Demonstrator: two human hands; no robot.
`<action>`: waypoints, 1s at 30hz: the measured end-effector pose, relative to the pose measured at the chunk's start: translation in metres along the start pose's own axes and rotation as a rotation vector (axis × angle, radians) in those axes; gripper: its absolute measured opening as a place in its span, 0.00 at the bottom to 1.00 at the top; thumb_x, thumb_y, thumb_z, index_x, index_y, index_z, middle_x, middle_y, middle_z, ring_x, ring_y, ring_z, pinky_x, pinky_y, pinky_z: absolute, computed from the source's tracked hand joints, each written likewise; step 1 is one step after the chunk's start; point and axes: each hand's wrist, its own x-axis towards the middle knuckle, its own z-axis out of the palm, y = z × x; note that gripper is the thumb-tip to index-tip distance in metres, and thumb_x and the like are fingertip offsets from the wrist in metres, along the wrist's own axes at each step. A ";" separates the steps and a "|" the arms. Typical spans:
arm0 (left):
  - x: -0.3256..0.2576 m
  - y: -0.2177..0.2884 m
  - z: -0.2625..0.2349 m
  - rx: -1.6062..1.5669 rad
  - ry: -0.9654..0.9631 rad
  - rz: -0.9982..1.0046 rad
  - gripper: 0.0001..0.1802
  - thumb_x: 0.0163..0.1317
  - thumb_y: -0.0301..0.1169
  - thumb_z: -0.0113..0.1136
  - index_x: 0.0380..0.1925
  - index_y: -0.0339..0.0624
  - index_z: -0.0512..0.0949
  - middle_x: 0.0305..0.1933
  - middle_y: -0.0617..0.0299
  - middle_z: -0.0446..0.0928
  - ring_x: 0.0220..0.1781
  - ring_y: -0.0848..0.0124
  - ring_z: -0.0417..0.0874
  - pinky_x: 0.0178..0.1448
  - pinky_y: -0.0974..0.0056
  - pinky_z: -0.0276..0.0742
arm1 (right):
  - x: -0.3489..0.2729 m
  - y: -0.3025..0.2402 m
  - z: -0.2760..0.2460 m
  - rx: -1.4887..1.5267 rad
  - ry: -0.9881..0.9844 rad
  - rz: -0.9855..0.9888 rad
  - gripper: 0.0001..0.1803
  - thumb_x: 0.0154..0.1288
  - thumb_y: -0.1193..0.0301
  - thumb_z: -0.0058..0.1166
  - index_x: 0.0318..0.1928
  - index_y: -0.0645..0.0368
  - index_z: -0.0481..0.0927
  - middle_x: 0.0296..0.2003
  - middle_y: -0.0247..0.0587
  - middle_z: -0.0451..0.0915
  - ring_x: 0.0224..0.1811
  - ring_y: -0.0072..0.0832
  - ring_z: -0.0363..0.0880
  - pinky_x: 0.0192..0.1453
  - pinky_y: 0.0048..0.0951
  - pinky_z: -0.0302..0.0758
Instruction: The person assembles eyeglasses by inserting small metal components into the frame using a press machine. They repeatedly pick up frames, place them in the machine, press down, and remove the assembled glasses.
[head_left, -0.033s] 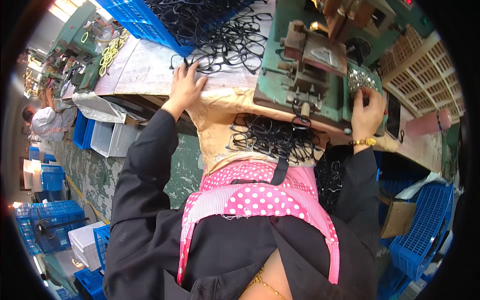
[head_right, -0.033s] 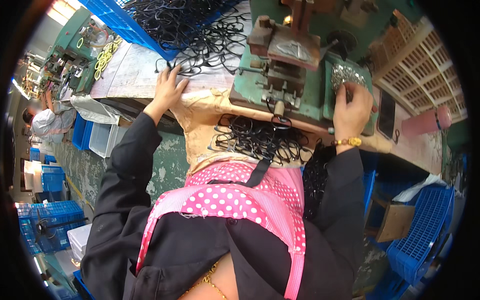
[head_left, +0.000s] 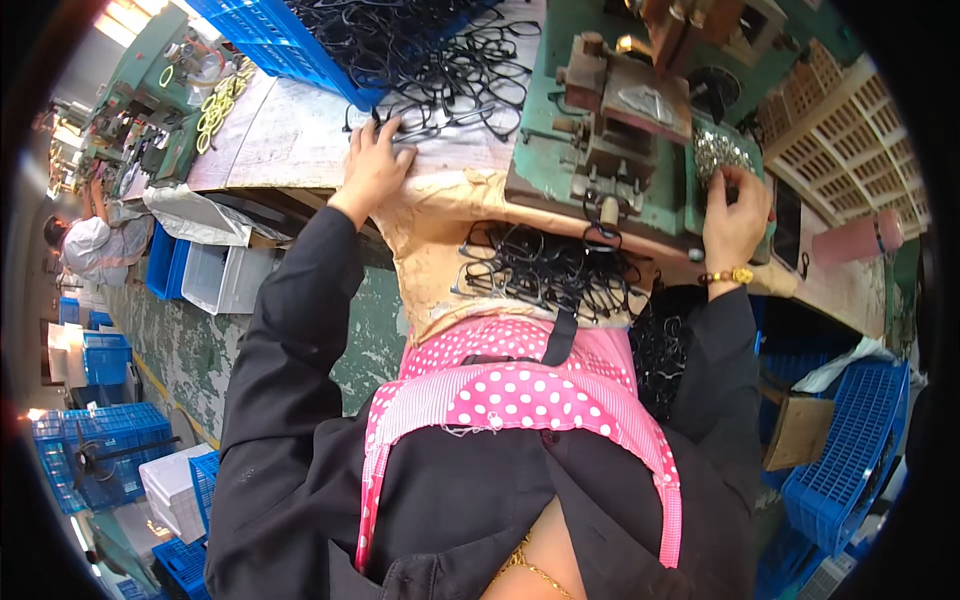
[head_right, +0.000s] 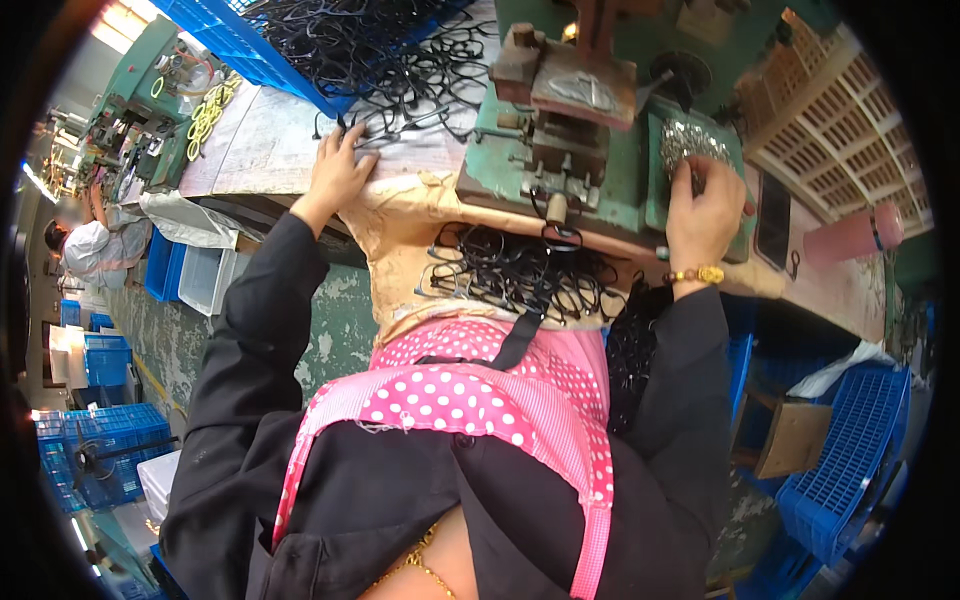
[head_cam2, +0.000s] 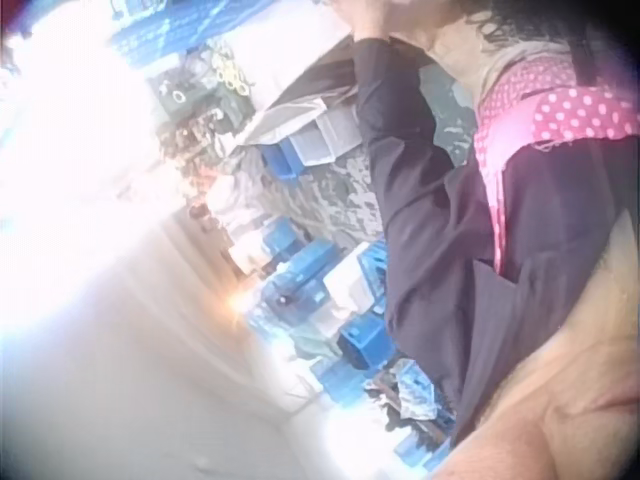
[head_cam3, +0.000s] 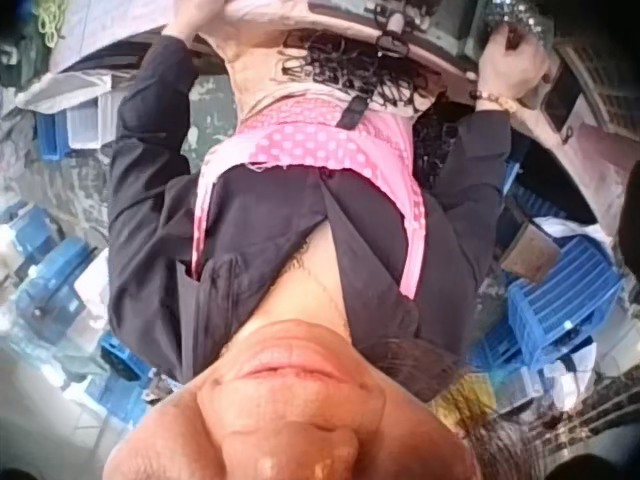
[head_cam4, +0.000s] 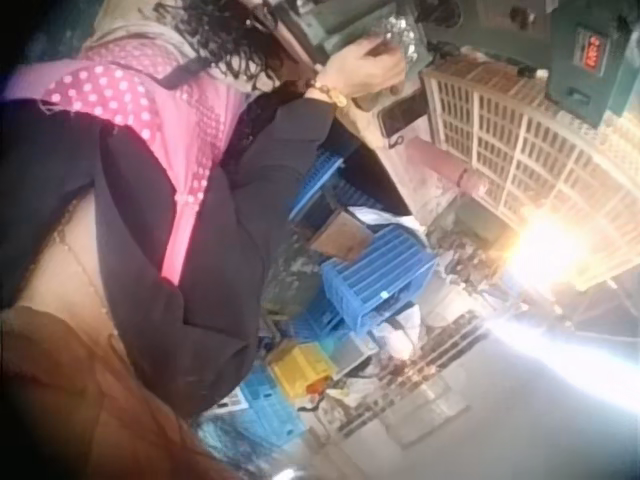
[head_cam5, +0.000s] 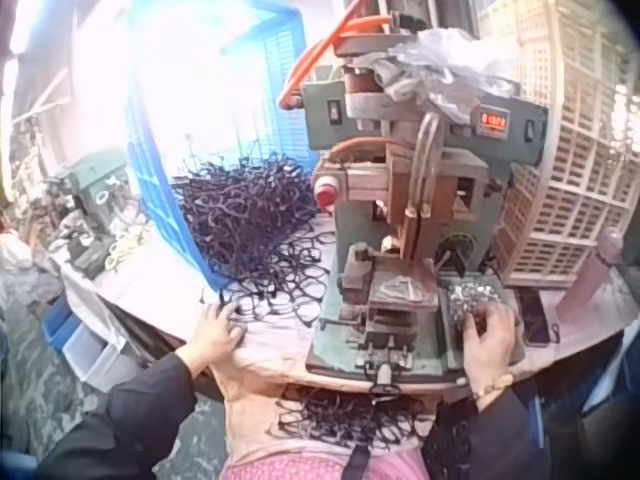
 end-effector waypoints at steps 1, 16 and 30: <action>0.004 0.014 -0.005 0.011 -0.058 -0.048 0.34 0.67 0.44 0.61 0.73 0.57 0.67 0.76 0.38 0.63 0.78 0.39 0.62 0.78 0.41 0.60 | -0.002 0.002 -0.001 0.001 0.001 0.010 0.05 0.65 0.70 0.63 0.38 0.57 0.84 0.39 0.42 0.84 0.47 0.46 0.79 0.54 0.43 0.73; -0.170 0.136 0.003 -0.070 -0.287 0.551 0.21 0.58 0.37 0.70 0.49 0.41 0.78 0.44 0.54 0.78 0.51 0.53 0.80 0.56 0.51 0.76 | -0.001 0.003 -0.003 -0.021 0.109 -0.012 0.06 0.67 0.68 0.62 0.41 0.55 0.84 0.37 0.42 0.85 0.45 0.46 0.82 0.53 0.43 0.76; -0.148 0.126 -0.093 -1.375 -0.741 -0.381 0.15 0.81 0.32 0.48 0.56 0.33 0.77 0.32 0.63 0.78 0.34 0.76 0.80 0.42 0.69 0.77 | -0.004 -0.001 -0.003 0.174 0.057 0.167 0.09 0.69 0.72 0.58 0.47 0.55 0.84 0.43 0.44 0.86 0.47 0.44 0.85 0.52 0.39 0.79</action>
